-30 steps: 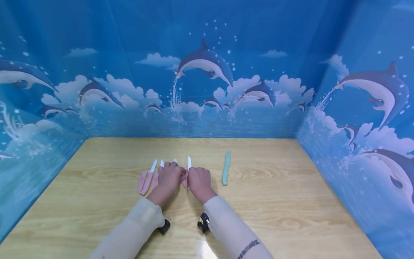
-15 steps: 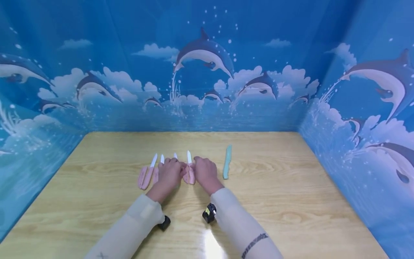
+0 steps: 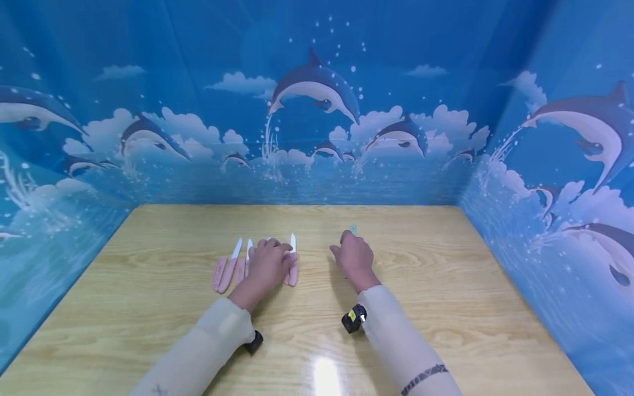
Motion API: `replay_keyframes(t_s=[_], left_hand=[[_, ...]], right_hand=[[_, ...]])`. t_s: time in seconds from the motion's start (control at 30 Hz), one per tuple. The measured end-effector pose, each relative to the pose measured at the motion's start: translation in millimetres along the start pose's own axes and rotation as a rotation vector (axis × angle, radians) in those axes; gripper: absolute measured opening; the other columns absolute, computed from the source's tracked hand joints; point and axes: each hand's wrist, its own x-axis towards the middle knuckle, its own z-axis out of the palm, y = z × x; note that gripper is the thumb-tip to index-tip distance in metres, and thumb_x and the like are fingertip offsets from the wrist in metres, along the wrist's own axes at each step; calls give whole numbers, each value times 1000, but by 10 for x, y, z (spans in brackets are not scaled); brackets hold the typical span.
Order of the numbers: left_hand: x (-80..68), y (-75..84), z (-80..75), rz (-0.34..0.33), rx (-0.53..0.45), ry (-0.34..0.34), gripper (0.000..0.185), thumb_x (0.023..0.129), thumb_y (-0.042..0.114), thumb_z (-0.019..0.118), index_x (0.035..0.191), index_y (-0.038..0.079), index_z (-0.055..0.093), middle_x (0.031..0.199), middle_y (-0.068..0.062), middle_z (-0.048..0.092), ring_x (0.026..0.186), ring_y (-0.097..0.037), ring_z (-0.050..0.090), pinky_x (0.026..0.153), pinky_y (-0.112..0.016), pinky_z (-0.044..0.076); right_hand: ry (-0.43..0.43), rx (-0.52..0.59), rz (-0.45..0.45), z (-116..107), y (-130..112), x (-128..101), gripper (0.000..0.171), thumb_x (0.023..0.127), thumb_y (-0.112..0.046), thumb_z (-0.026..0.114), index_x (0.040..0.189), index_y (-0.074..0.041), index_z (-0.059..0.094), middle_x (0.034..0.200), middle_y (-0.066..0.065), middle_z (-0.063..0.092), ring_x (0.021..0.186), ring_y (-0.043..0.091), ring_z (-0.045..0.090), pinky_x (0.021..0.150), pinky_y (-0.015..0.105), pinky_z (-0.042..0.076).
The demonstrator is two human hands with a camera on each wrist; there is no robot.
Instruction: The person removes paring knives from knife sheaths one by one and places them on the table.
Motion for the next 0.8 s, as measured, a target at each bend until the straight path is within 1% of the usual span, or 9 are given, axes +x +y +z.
replay_keyframes(t_s=[0.1, 0.17, 0.33, 0.4, 0.57, 0.67, 0.8], left_hand=[[77, 102, -22, 7, -35, -9, 42, 95, 41, 61, 128, 16, 62, 121, -8, 62, 113, -29, 50, 90, -45, 39], [145, 168, -50, 11, -28, -16, 45, 95, 44, 61, 129, 15, 61, 121, -8, 63, 113, -29, 51, 89, -45, 39], [316, 279, -144, 22, 3, -31, 47, 95, 47, 58, 129, 15, 61, 120, -6, 66, 110, -28, 54, 89, -45, 41], [369, 304, -166, 28, -5, -40, 46, 95, 47, 58, 129, 15, 61, 120, -6, 66, 108, -28, 56, 90, -46, 40], [507, 355, -137, 42, -10, -69, 43, 95, 43, 59, 127, 14, 62, 118, -5, 68, 102, -26, 56, 87, -43, 39], [595, 405, -107, 67, 85, -76, 36, 95, 43, 60, 117, 14, 66, 105, -1, 69, 93, -22, 54, 82, -39, 37], [671, 489, -80, 99, 205, -61, 31, 94, 44, 61, 105, 16, 67, 90, 2, 66, 84, -19, 49, 76, -34, 34]], right_hand=[[-7, -2, 43, -40, 132, 8, 30, 93, -33, 65, 89, -4, 56, 67, 6, 55, 57, 20, 50, 49, 31, 39], [-16, -4, 63, -54, 191, 8, 31, 93, -33, 65, 83, -6, 53, 66, 5, 52, 57, 20, 48, 49, 31, 37], [-36, -16, 98, -65, 262, -4, 33, 92, -35, 65, 78, -7, 54, 65, 4, 55, 58, 19, 50, 51, 30, 38], [-41, -24, 109, -67, 276, -10, 34, 92, -36, 65, 77, -7, 56, 65, 4, 56, 59, 19, 51, 51, 30, 38], [-41, -48, 131, -69, 304, -13, 37, 91, -39, 67, 71, -8, 57, 62, 4, 55, 57, 19, 50, 50, 30, 38], [-40, -43, 133, -56, 320, -11, 39, 89, -41, 68, 67, -10, 57, 60, 3, 55, 55, 19, 49, 50, 30, 38], [-32, -27, 124, -19, 320, -16, 40, 88, -40, 70, 64, -11, 57, 57, 2, 54, 53, 17, 48, 48, 30, 38]])
